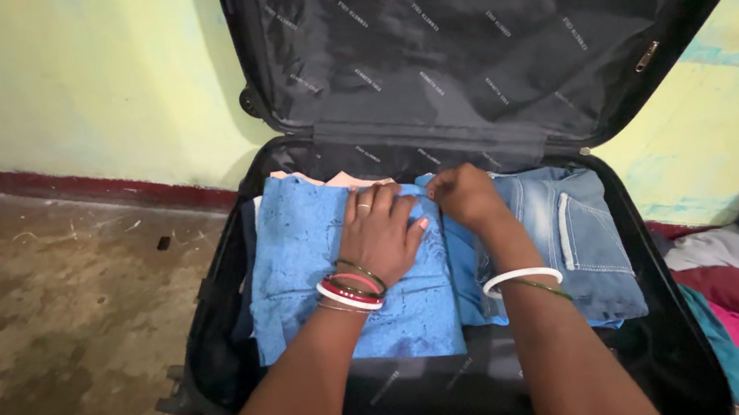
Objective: The person packs a suitcase by folding, arranging, and smoothing jeans and shirts inside it by hand.
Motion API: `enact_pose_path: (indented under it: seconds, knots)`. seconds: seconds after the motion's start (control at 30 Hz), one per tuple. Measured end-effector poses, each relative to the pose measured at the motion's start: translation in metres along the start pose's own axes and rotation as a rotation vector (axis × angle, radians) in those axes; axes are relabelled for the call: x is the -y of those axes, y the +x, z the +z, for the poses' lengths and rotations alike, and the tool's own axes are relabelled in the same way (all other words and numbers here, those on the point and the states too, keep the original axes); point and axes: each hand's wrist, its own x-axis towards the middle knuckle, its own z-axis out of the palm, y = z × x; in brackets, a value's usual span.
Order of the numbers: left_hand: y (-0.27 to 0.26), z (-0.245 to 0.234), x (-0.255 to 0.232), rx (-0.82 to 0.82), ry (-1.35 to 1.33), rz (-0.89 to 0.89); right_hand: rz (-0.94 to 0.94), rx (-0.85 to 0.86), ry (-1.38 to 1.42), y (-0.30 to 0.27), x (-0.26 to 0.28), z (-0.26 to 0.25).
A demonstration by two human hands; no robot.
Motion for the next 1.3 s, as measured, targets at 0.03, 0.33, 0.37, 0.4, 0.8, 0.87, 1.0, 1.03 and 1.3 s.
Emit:
enact_pose_path:
  seconds: [0.03, 0.33, 0.37, 0.4, 0.8, 0.87, 1.0, 1.03, 1.3]
  knots:
    - [-0.001, 0.0, 0.0, 0.001, 0.002, 0.003, -0.01, -0.019, -0.001, 0.002, 0.001, 0.003]
    - [-0.004, -0.002, -0.004, 0.033, 0.002, -0.052, -0.031, -0.092, -0.089, 0.015, 0.014, 0.014]
    - [-0.003, -0.001, -0.004, 0.029, 0.008, -0.05, -0.052, -0.065, -0.105, 0.018, 0.017, 0.015]
    - [-0.003, 0.0, -0.003, 0.046, 0.011, -0.071, -0.059, -0.068, -0.103, 0.02, 0.02, 0.015]
    - [-0.007, 0.015, 0.009, 0.219, 0.04, -0.208, -0.142, -0.023, 0.091, 0.062, -0.042, 0.051]
    - [-0.006, 0.015, 0.009, 0.213, 0.048, -0.21, 0.258, 0.214, 0.448, 0.061, -0.04, 0.044]
    - [-0.006, 0.014, 0.01, 0.214, 0.025, -0.226, 0.3, 0.255, 0.558, 0.061, -0.029, 0.036]
    - [-0.006, 0.014, 0.01, 0.192, 0.02, -0.224, 0.261, 0.29, 0.454, 0.06, -0.028, 0.035]
    - [-0.008, 0.012, 0.007, 0.162, 0.062, -0.198, 0.307, 0.235, 0.366, 0.056, -0.008, 0.028]
